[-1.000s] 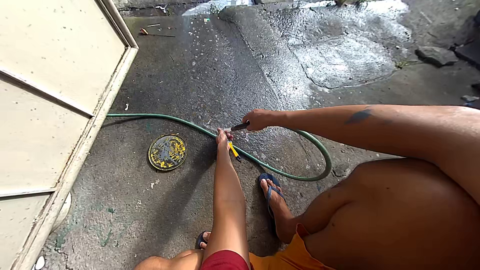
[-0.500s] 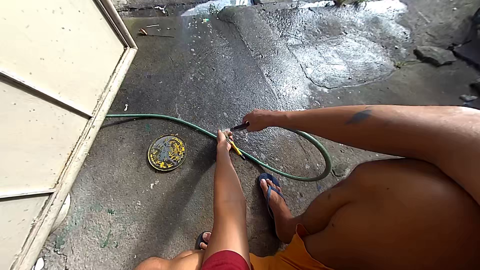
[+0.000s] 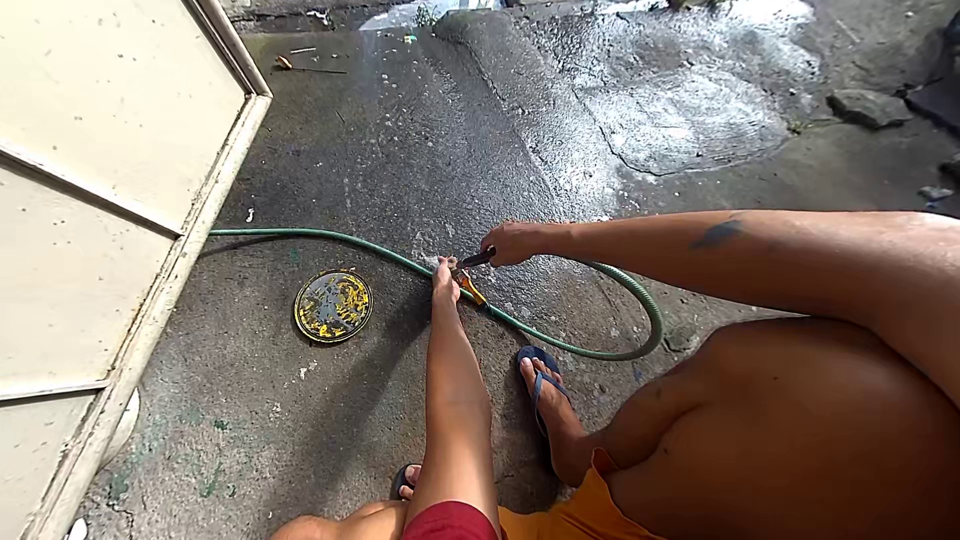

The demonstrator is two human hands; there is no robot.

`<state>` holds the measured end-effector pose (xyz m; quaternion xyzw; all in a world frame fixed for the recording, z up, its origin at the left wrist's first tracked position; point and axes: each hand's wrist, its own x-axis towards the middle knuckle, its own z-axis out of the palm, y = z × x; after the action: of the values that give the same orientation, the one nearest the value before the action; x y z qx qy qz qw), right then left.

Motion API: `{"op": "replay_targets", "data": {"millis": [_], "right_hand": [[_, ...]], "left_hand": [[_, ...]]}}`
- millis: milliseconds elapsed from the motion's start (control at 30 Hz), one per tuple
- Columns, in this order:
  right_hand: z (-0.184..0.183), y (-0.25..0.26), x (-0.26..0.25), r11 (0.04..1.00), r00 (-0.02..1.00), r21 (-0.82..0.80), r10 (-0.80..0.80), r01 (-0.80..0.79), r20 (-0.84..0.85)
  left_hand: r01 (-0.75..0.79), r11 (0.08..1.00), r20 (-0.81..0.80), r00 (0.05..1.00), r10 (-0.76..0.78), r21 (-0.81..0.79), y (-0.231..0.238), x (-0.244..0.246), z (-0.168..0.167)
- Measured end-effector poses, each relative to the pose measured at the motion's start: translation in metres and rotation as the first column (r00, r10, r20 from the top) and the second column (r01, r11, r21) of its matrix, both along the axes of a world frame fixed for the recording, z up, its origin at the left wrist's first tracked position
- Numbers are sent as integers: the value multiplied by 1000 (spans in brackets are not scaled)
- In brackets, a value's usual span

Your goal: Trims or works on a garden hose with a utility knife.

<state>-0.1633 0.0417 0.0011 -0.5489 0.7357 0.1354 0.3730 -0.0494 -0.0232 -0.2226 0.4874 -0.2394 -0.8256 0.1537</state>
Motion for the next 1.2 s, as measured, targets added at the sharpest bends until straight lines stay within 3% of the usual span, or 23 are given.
{"op": "replay_targets", "data": {"millis": [400,733,1000,1200], "right_hand": [[-5,1,-2,1000,1000,-11,-5,5,-19],[-1,0,1,1000,999,17,-22,22,-36],[-3,1,0,999,999,32,-28,29,-35],[-5,2,-3,1000,1000,12,-12,12,-29]], "left_hand": [[-103,993,-25,994,105,49,-1,-3,-2],[108,985,95,991,-96,-133,4,5,-5],[191,960,253,958,-136,-206,0,6,15],[31,995,50,998,-27,-92,3,2,15]]}}
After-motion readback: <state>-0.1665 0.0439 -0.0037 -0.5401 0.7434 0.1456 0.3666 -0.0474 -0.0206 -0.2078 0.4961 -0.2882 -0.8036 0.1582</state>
